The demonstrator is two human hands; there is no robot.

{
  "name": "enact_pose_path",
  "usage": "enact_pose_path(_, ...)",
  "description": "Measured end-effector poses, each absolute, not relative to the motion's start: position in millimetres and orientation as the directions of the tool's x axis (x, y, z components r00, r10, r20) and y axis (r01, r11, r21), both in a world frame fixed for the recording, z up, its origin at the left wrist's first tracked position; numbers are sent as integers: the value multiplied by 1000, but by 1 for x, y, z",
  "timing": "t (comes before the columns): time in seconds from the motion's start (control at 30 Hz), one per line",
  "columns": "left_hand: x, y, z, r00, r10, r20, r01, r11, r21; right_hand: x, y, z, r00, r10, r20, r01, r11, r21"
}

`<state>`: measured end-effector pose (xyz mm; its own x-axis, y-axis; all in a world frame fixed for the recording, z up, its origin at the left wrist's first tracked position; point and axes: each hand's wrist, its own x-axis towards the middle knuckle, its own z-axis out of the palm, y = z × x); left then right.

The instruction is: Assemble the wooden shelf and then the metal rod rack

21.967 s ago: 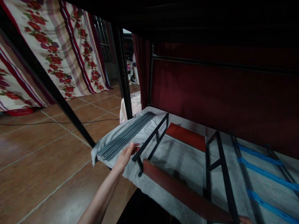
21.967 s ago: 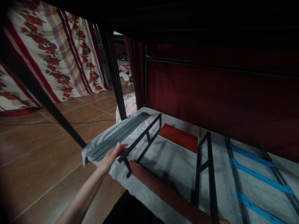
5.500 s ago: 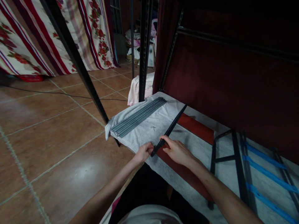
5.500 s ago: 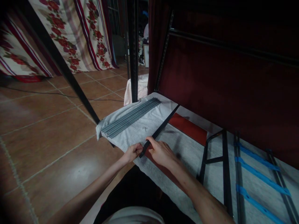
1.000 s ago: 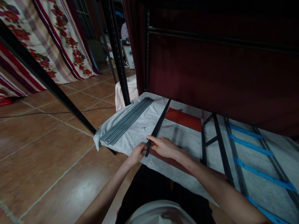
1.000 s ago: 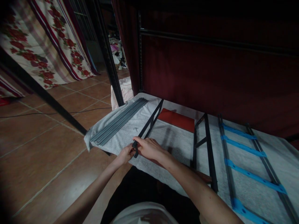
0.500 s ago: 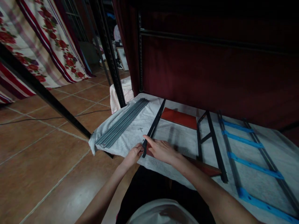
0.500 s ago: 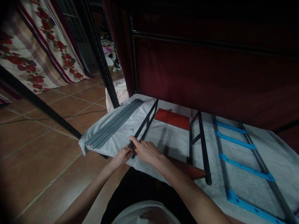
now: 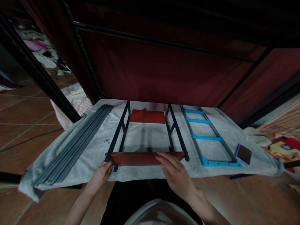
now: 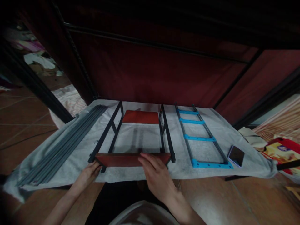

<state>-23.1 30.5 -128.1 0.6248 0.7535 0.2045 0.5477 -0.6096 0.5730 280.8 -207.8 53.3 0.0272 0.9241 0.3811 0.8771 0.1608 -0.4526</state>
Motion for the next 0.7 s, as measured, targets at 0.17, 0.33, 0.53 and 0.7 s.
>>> enact_pose_path(0.17,-23,33,-131,627,746,222,565,-633,529,347,-247,43,540,709,453,719,-109,-686)
enact_pose_path(0.33,-23,33,-133,619,755,216,594,-630,499,387,-252,6,716,681,154,401,-220,-889)
enact_pose_path(0.53,-21,22,-121,578,796,178,601,-563,567,386,-242,-14,678,734,42,271,-196,-942)
enact_pose_path(0.7,-16,16,-81,471,882,9,620,-338,708,397,-250,-15,667,742,-75,194,-269,-943)
